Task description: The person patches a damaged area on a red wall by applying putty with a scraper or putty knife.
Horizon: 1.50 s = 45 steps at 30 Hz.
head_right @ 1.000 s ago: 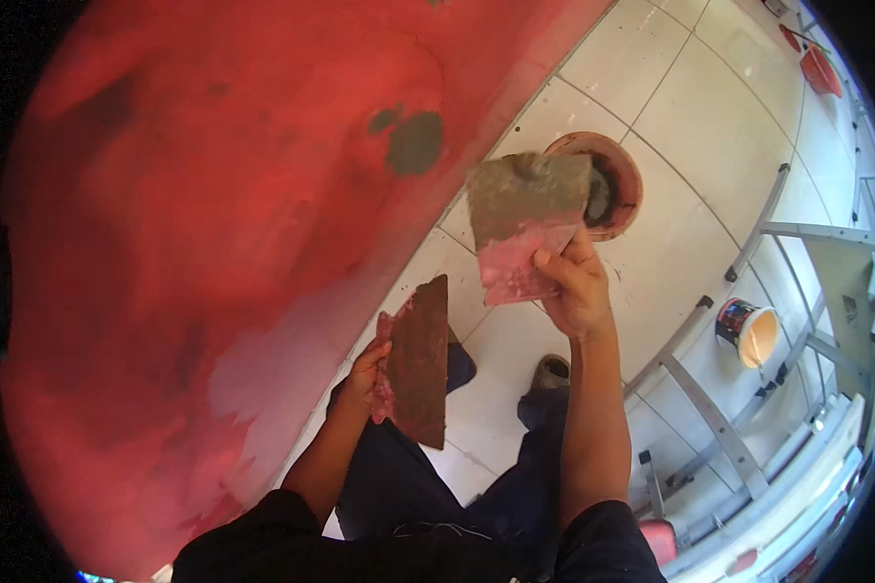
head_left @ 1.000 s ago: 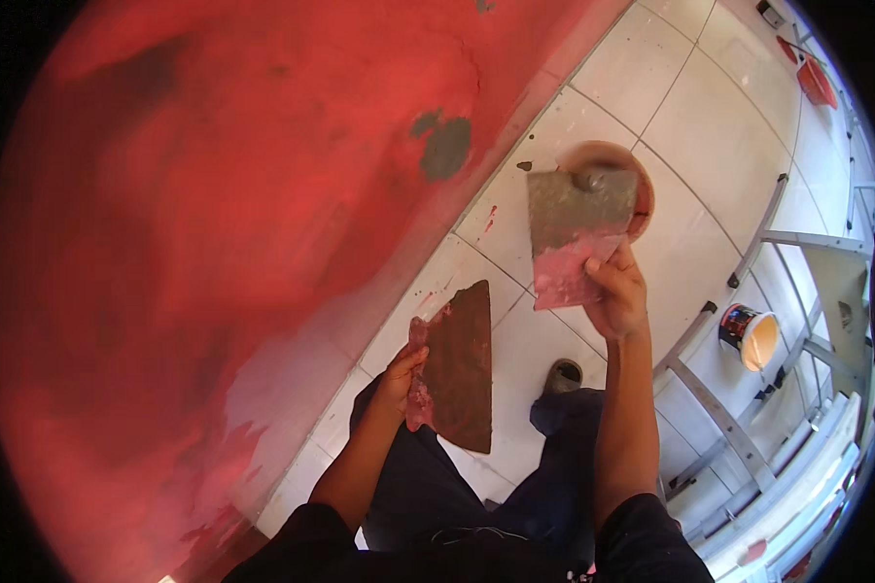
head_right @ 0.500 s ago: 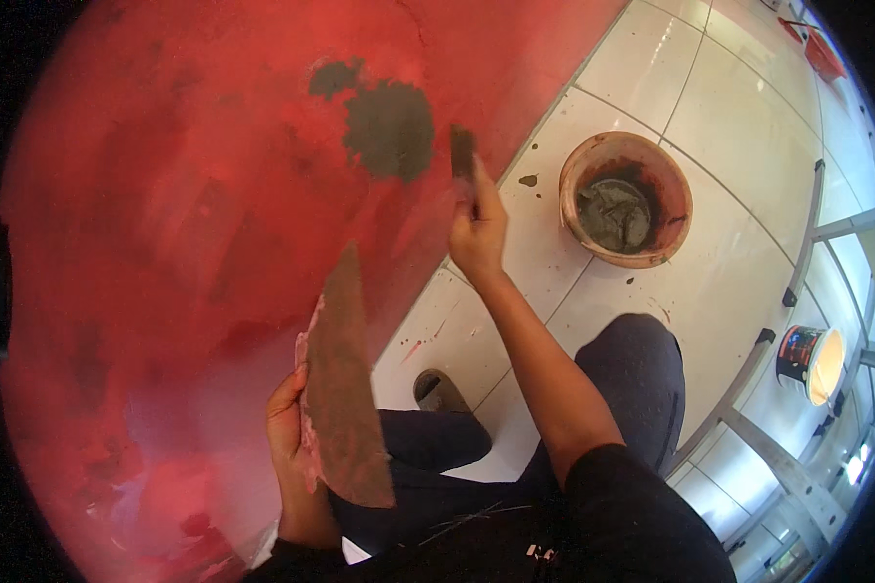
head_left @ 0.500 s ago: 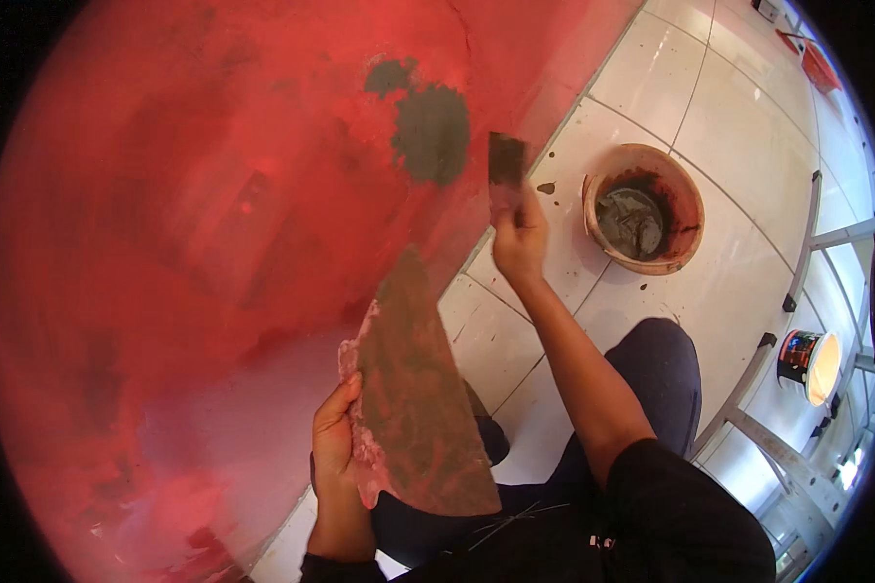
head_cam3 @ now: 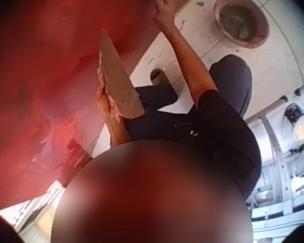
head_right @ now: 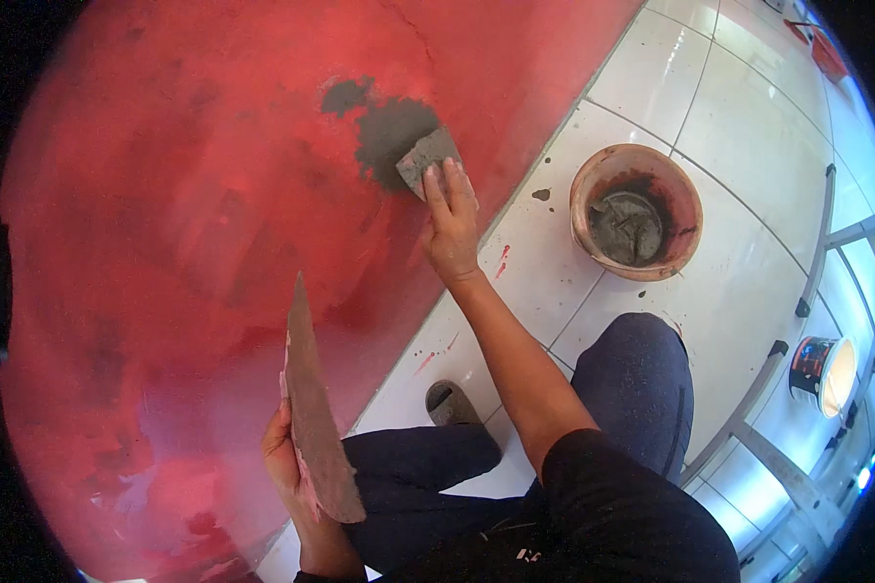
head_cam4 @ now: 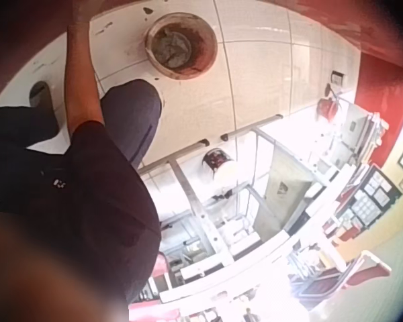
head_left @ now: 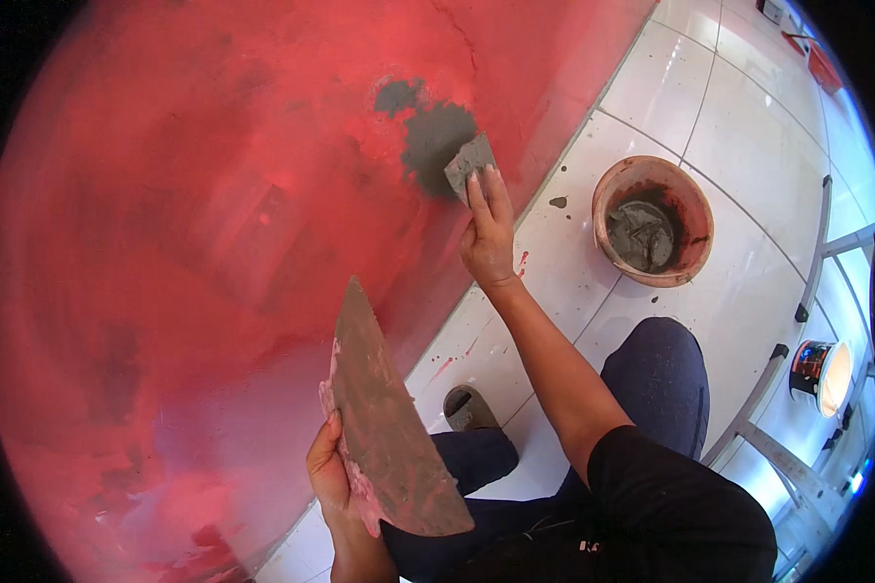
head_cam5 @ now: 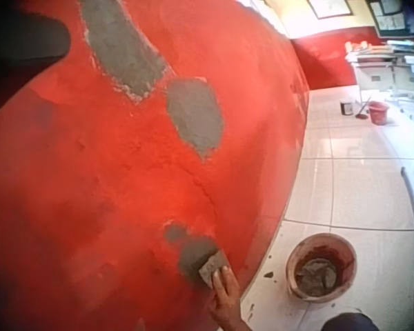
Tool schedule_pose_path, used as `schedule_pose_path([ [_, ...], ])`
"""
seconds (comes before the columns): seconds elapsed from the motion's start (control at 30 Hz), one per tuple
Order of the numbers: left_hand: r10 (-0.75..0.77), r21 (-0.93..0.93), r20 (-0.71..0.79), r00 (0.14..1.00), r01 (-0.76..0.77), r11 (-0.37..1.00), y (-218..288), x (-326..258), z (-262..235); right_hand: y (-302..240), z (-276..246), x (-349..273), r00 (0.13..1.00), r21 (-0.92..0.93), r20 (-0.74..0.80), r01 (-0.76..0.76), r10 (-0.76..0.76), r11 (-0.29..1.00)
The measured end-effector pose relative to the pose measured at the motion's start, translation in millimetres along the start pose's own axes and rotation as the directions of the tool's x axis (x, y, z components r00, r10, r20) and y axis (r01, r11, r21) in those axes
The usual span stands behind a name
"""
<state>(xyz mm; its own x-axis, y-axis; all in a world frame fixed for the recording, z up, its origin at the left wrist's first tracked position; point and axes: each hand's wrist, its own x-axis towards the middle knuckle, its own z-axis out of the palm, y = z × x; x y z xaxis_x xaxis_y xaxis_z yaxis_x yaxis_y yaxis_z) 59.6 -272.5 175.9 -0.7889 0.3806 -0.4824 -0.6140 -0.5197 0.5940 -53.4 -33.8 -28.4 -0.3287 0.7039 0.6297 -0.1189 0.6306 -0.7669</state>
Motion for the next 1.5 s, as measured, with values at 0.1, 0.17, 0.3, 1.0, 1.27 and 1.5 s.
schedule_pose_path([
  [0.1,0.012,-0.029,-0.116,0.993,-0.016,0.999,-8,4,-3,-1,7,5,1.000,-0.033,-0.004,0.022,-0.022,0.999],
  [0.17,0.013,-0.051,-0.160,0.987,-0.021,0.998,-11,6,-3,1,11,4,0.999,-0.061,0.005,0.041,-0.041,0.997],
  [0.3,0.023,0.080,-0.135,0.991,-0.012,0.997,-14,8,-3,9,15,-31,0.996,-0.125,0.088,-0.010,0.021,0.992],
  [1.0,0.047,0.175,-0.190,0.981,-0.014,0.985,-31,11,-2,8,-9,-35,0.968,-0.109,0.229,-0.079,0.103,0.991],
  [1.27,0.064,0.135,-0.278,0.958,-0.027,0.990,-44,16,8,13,-37,38,0.983,-0.005,0.058,-0.172,0.172,0.985],
  [1.5,0.066,0.192,-0.273,0.960,-0.013,0.981,-39,8,1,-16,-27,-8,0.914,0.018,0.329,-0.257,0.237,0.966],
])
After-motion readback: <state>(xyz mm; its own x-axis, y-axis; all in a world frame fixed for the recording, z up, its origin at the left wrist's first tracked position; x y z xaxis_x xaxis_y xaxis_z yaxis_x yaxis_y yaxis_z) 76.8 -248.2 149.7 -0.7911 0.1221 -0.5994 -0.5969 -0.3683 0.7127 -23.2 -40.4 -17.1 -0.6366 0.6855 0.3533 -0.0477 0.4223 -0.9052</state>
